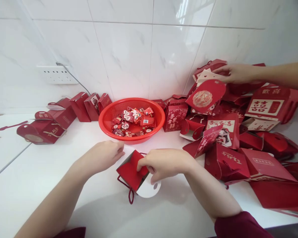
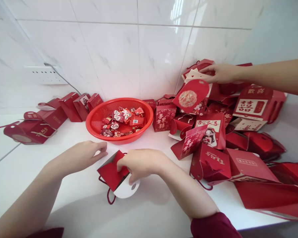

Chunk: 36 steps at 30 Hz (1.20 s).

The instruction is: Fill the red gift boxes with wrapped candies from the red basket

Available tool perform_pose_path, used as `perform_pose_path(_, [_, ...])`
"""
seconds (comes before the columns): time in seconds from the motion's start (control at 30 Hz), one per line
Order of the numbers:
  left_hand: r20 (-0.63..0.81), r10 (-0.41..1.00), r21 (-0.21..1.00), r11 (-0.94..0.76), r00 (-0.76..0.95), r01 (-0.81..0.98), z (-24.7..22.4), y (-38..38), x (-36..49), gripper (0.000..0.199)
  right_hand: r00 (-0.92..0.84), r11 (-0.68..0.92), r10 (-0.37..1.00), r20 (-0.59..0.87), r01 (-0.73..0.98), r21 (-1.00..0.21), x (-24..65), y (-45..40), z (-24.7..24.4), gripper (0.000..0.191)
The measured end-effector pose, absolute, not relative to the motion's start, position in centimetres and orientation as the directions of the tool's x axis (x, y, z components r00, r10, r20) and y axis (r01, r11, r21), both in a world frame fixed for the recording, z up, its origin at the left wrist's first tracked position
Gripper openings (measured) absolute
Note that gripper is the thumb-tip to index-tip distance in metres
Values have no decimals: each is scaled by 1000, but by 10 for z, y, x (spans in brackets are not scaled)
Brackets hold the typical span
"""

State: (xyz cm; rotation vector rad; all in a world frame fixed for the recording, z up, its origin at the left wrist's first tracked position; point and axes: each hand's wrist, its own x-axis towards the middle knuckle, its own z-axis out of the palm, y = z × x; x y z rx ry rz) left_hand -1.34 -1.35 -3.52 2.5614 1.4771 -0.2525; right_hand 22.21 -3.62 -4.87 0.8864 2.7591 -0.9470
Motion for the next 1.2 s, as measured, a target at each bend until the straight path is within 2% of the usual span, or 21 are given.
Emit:
perform_pose_path(0.1, [-292, 822, 103, -482, 490, 870, -39, -16, -9, 45, -821, 665, 513, -251, 565, -488, 218, -36, -54, 27])
perform_pose_path(0.17, [-302, 806, 142, -489, 508, 860, -43, -16, -7, 50, -802, 679, 545, -244, 593, -433, 215, -35, -56, 18])
perform_pose_path(0.27, [-298, 785, 129, -531, 543, 838, -51, -12, -4, 47, -772, 701, 598, -216, 634, -326, 208, -33, -59, 5])
perform_pose_path(0.37, [-306, 795, 107, -517, 523, 849, -58, -4, -3, 42, -785, 735, 606, -131, 615, -285, 201, -28, -63, 12])
perform_pose_path(0.5, [-362, 841, 87, -400, 403, 912, -58, 6, -4, 37, -778, 715, 620, -95, 611, -340, 196, -23, -66, 12])
perform_pose_path(0.63, [-433, 832, 110, -333, 346, 937, -55, 10, -7, 30, -751, 663, 651, -112, 633, -400, 200, -22, -63, 22])
perform_pose_path(0.8, [-456, 831, 96, -309, 317, 946, -55, 13, -9, 26, -773, 707, 628, 93, 517, -482, 200, -24, -59, 27])
perform_pose_path(0.9, [-475, 817, 99, -320, 328, 942, -52, 14, -9, 29, -812, 724, 564, 151, 399, -563, 195, -27, -57, 28])
perform_pose_path(1.07, [-539, 770, 166, -301, 342, 939, -51, 16, -13, 34, -877, 687, 454, 156, 233, -688, 189, -29, -59, 30])
perform_pose_path(1.2, [-572, 766, 195, -222, 294, 955, -56, 20, -16, 29, -870, 672, 479, 119, 276, -687, 186, -30, -67, 23])
